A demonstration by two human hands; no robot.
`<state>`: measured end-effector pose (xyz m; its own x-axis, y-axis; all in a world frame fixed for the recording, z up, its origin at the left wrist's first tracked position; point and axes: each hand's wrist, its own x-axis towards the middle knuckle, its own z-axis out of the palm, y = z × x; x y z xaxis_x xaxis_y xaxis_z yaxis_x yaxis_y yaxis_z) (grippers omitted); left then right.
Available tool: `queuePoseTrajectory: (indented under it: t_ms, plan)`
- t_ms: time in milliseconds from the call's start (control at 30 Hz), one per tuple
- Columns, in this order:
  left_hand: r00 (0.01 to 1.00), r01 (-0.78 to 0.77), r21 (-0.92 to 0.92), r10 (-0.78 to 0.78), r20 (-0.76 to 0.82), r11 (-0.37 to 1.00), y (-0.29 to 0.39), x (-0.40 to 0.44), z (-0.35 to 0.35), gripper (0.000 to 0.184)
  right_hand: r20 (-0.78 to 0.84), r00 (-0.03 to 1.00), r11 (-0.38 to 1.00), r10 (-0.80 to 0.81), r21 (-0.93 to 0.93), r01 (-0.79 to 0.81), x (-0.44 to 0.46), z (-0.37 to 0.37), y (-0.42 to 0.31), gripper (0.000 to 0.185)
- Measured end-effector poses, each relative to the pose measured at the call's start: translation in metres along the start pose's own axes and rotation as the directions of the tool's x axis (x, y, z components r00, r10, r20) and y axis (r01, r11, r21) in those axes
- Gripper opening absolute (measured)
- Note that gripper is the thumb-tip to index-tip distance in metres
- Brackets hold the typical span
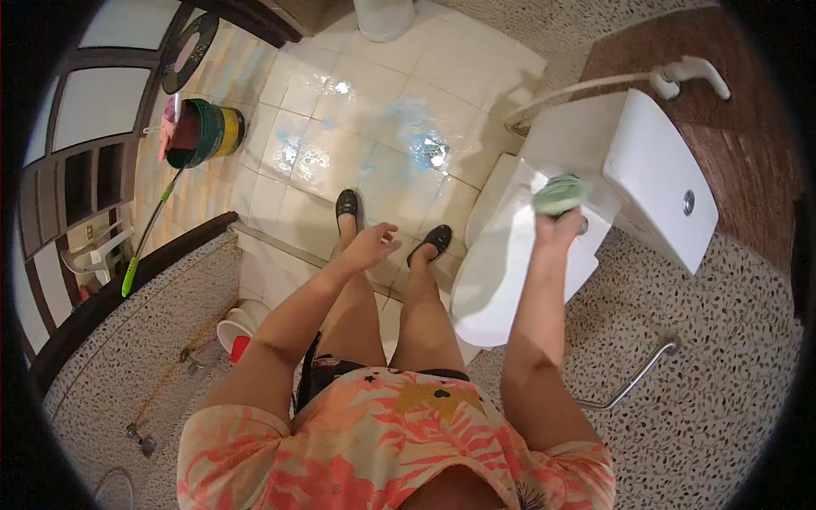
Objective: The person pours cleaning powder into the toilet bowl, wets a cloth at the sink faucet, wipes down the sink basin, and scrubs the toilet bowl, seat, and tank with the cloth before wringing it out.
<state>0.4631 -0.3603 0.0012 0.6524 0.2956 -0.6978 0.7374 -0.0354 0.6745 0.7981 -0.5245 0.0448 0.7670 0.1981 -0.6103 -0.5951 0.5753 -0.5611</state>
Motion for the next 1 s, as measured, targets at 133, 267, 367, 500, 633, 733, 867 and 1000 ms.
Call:
queuePoseTrajectory:
  t_ms: [133, 267, 367, 500, 633, 733, 867, 1000]
  plan:
    - [0.997, -0.035, -0.324, 0.012, -0.072, 0.945, 0.040, 0.011, -0.044, 0.050, -0.017, 0.986, 0.939, 0.167, -0.302, -0.164, -0.098, 0.075, 0.062, 0.034]
    - [0.973, 0.184, -0.754, -0.009, 0.230, 0.630, 0.103, 0.019, -0.109, 0.047, -0.015, 0.939, 0.815, 0.344, -0.492, -0.306, -0.133, 0.114, 0.122, 0.043]
    - [0.964, 0.170, -0.805, 0.074, 0.256, 0.568, 0.095, 0.018, -0.139, 0.044, 0.324, 0.916, 0.469, 0.234, -0.864, 0.186, -0.142, 0.126, 0.171, 0.041]
    - [0.988, -0.099, -0.796, 0.156, -0.006, 0.598, 0.095, 0.012, -0.201, 0.034, 0.146, 0.984, 0.691, 0.106, -0.722, 0.033, -0.143, 0.153, 0.198, 0.034]
    - [0.992, 0.031, -0.823, 0.086, 0.097, 0.568, 0.090, 0.026, -0.232, 0.040, -0.081, 0.991, 0.884, 0.110, -0.447, -0.135, -0.157, 0.181, 0.235, 0.046]
    - [0.979, 0.189, -0.953, 0.024, 0.200, 0.239, 0.086, 0.037, -0.237, 0.050, -0.079, 0.983, 0.945, 0.165, -0.272, -0.181, -0.154, 0.196, 0.247, 0.053]
    - [0.963, 0.214, -0.933, 0.100, 0.252, 0.288, 0.080, 0.023, -0.238, 0.036, 0.094, 0.886, 0.880, 0.455, -0.200, -0.431, -0.131, 0.150, 0.268, 0.066]
    - [0.709, -0.476, -0.531, 0.663, 0.239, 0.701, 0.045, 0.032, -0.223, 0.025, 0.385, 0.760, 0.779, 0.523, 0.145, -0.610, -0.154, 0.149, 0.255, 0.061]
